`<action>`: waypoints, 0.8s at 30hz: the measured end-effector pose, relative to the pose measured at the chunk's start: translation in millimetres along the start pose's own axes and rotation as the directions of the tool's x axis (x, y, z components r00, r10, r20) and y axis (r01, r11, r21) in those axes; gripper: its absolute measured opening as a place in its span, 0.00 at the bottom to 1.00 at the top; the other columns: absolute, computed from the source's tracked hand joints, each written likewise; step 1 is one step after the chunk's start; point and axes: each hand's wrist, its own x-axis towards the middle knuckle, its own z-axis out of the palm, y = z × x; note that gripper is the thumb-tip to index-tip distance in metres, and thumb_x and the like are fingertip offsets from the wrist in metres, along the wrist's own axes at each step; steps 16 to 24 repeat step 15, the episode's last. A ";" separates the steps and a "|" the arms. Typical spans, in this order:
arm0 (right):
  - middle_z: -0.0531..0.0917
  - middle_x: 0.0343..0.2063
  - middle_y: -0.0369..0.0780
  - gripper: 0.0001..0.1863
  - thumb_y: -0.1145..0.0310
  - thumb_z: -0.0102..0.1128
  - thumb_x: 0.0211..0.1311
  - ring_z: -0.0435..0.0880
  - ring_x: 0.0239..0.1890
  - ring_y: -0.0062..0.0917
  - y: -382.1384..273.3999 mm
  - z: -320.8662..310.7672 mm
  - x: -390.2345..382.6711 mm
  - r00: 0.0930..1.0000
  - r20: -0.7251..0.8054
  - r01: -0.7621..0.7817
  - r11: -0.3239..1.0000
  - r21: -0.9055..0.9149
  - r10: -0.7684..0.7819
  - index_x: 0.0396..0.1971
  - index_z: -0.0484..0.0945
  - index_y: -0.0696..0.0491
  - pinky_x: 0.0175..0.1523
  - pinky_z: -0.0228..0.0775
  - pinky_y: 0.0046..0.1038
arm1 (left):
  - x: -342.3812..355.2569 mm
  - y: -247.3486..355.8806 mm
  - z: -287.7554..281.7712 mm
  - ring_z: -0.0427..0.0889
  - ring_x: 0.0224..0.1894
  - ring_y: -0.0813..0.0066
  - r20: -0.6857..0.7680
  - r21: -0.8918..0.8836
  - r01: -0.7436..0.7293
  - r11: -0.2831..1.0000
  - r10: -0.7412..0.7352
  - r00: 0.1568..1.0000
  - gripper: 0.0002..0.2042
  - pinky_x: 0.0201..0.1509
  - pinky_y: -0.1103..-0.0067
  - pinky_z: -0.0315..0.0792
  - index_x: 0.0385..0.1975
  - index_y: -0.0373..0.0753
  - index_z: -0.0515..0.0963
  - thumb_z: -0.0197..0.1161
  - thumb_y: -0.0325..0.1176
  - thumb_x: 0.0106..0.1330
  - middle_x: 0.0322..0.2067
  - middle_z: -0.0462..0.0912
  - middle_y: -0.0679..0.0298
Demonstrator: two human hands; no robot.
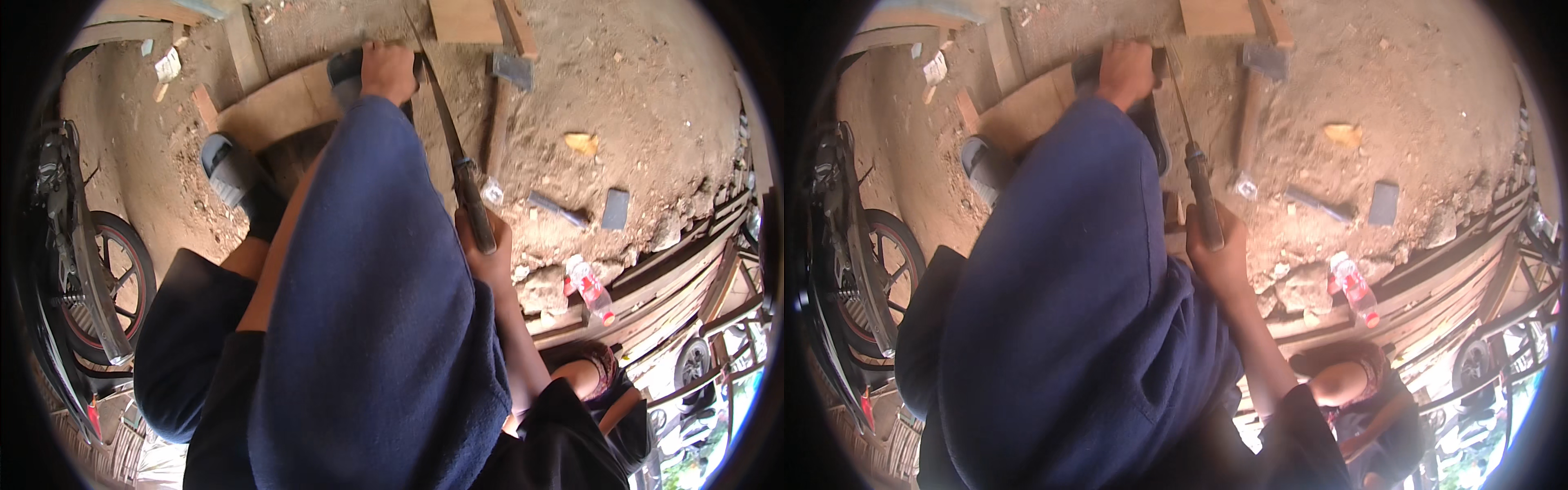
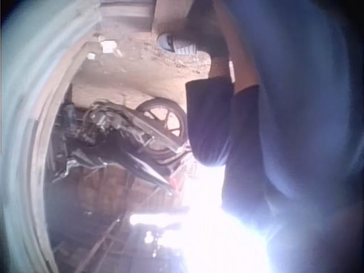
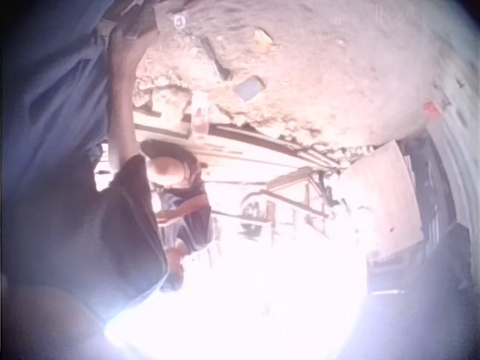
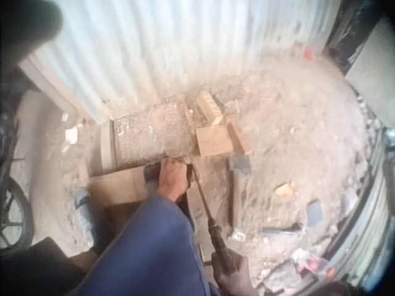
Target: The person sits on the ground and inspects a rectangular piece of wood. They then use a hand saw to cut the wood while holding it steady with their left hand.
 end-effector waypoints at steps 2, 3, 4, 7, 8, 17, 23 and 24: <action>0.75 0.17 0.35 0.14 0.66 0.59 0.66 0.70 0.22 0.15 14.4 8.3 15.7 1.000 0.014 -0.013 1.000 0.014 0.013 0.25 0.77 0.61 0.27 0.64 0.27 | -2.7 -3.3 -0.8 0.80 0.50 0.55 0.045 -0.020 0.000 1.000 0.000 0.999 0.18 0.57 0.67 0.67 0.33 0.37 0.86 0.76 0.43 0.47 0.36 0.86 0.52; 0.74 0.17 0.34 0.14 0.66 0.59 0.65 0.70 0.21 0.15 17.3 14.0 37.9 1.000 0.017 0.003 1.000 0.001 -0.003 0.23 0.77 0.60 0.27 0.63 0.27 | 5.6 -3.0 -6.9 0.80 0.51 0.54 0.042 -0.027 -0.009 1.000 0.010 0.999 0.18 0.56 0.67 0.67 0.33 0.37 0.86 0.76 0.43 0.47 0.36 0.86 0.51; 0.74 0.16 0.34 0.14 0.66 0.59 0.65 0.69 0.21 0.15 9.5 17.5 57.4 0.999 0.002 -0.038 0.999 0.024 0.038 0.23 0.76 0.60 0.26 0.62 0.27 | 8.5 0.3 -8.4 0.80 0.50 0.54 0.053 -0.032 -0.021 0.999 0.023 0.998 0.18 0.56 0.67 0.68 0.34 0.37 0.86 0.76 0.43 0.48 0.36 0.86 0.51; 0.73 0.15 0.32 0.16 0.65 0.60 0.65 0.67 0.19 0.15 -6.5 33.6 75.7 0.999 0.016 -0.045 0.996 0.082 0.044 0.20 0.73 0.58 0.24 0.58 0.26 | 2.5 -11.2 -10.7 0.81 0.49 0.54 0.039 0.007 0.005 1.000 -0.005 0.999 0.19 0.56 0.66 0.68 0.34 0.36 0.86 0.75 0.44 0.48 0.36 0.86 0.51; 0.73 0.15 0.32 0.15 0.65 0.60 0.65 0.67 0.18 0.15 12.1 32.6 59.9 0.999 0.025 0.038 0.998 0.054 -0.040 0.22 0.75 0.59 0.24 0.59 0.26 | -0.9 -14.6 -5.4 0.82 0.48 0.54 -0.007 0.037 0.022 0.999 -0.022 1.000 0.19 0.56 0.66 0.68 0.34 0.37 0.86 0.75 0.45 0.48 0.36 0.86 0.52; 0.85 0.30 0.45 0.20 0.66 0.60 0.65 0.83 0.32 0.19 22.7 14.0 79.1 0.990 0.099 -0.086 0.989 -0.122 0.098 0.54 0.79 0.60 0.40 0.76 0.23 | 8.3 -4.6 -13.1 0.83 0.47 0.52 0.066 -0.073 0.045 0.996 -0.040 0.997 0.18 0.60 0.66 0.68 0.34 0.38 0.86 0.73 0.46 0.51 0.38 0.87 0.52; 0.85 0.30 0.45 0.20 0.66 0.60 0.65 0.83 0.32 0.19 22.7 14.0 79.1 0.990 0.099 -0.086 0.989 -0.122 0.098 0.54 0.79 0.60 0.40 0.76 0.23 | 8.3 -4.6 -13.1 0.83 0.47 0.52 0.066 -0.073 0.045 0.996 -0.040 0.997 0.18 0.60 0.66 0.68 0.34 0.38 0.86 0.73 0.46 0.51 0.38 0.87 0.52; 0.85 0.30 0.45 0.20 0.66 0.60 0.65 0.83 0.32 0.19 22.7 14.0 79.1 0.990 0.099 -0.086 0.989 -0.122 0.098 0.54 0.79 0.60 0.40 0.76 0.23 | 8.3 -4.6 -13.1 0.83 0.47 0.52 0.066 -0.073 0.045 0.996 -0.040 0.997 0.18 0.60 0.66 0.68 0.34 0.38 0.86 0.73 0.46 0.51 0.38 0.87 0.52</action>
